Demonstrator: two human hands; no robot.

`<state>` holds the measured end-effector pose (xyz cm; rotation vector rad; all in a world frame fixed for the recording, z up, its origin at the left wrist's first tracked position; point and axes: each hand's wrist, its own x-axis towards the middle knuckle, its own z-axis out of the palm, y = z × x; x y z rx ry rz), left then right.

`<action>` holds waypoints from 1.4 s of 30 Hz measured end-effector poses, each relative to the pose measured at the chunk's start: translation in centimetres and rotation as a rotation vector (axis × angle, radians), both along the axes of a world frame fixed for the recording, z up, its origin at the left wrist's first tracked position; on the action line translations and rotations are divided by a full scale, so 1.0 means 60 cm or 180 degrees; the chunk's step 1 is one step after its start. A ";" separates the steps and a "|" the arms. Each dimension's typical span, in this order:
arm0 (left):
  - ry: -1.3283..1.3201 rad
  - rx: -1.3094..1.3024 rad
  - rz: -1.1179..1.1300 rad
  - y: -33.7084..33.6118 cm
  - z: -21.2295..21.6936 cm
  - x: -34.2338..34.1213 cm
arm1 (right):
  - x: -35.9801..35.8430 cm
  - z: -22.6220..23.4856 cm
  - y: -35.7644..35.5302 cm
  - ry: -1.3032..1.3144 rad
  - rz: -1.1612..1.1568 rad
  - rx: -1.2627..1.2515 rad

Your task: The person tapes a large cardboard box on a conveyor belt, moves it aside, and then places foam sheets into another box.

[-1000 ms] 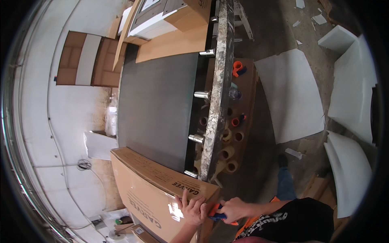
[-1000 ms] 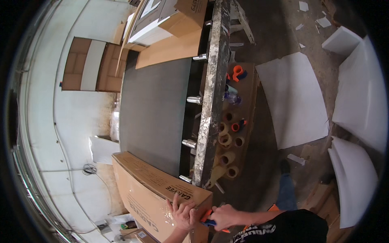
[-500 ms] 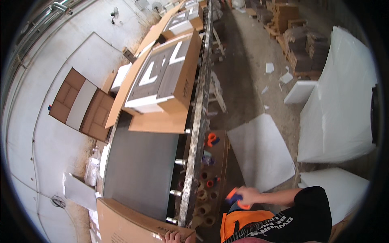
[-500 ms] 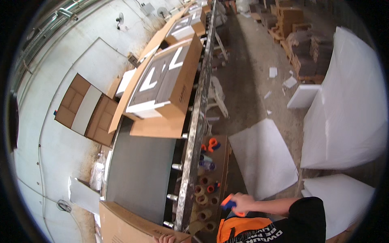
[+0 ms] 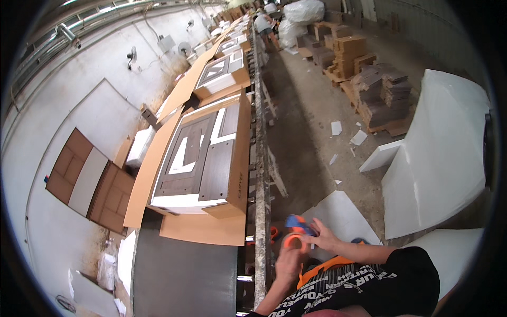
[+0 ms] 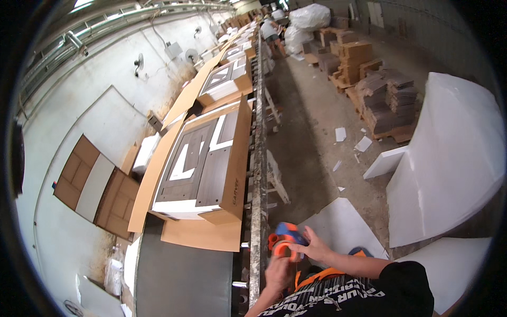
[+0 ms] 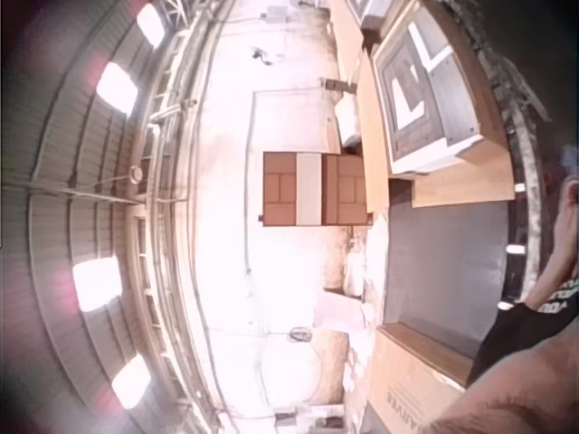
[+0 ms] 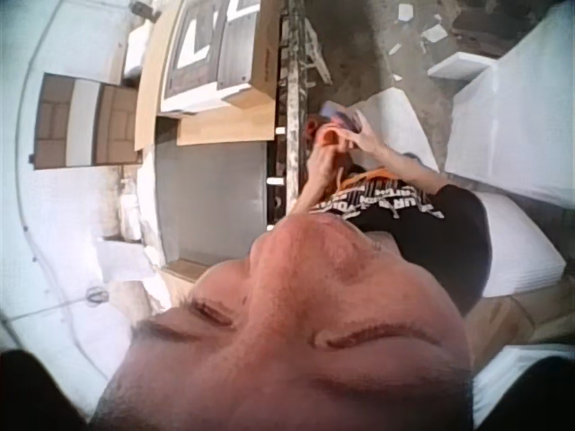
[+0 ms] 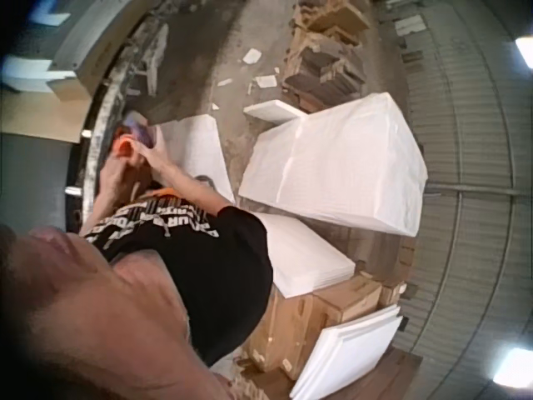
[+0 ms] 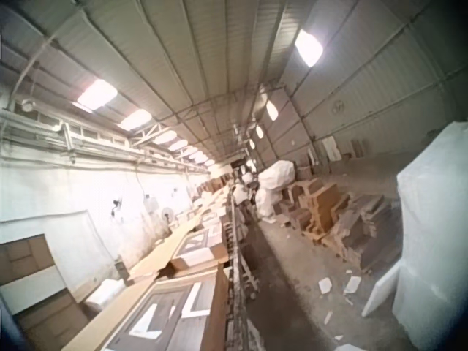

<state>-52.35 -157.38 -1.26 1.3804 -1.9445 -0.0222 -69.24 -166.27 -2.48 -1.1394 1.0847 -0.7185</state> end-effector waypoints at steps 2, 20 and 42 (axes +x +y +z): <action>-0.0686 0.0500 0.1020 -0.008 0.004 0.083 | -0.020 0.044 -0.031 0.0658 0.0459 -0.0379; -0.1276 0.1377 0.2547 -0.227 -0.119 0.239 | -0.499 -0.157 -0.505 0.1762 -0.3197 0.1279; 0.0707 0.0894 -0.0011 -1.032 0.117 -0.202 | -0.596 0.084 -0.842 -0.0645 -0.5178 -0.0592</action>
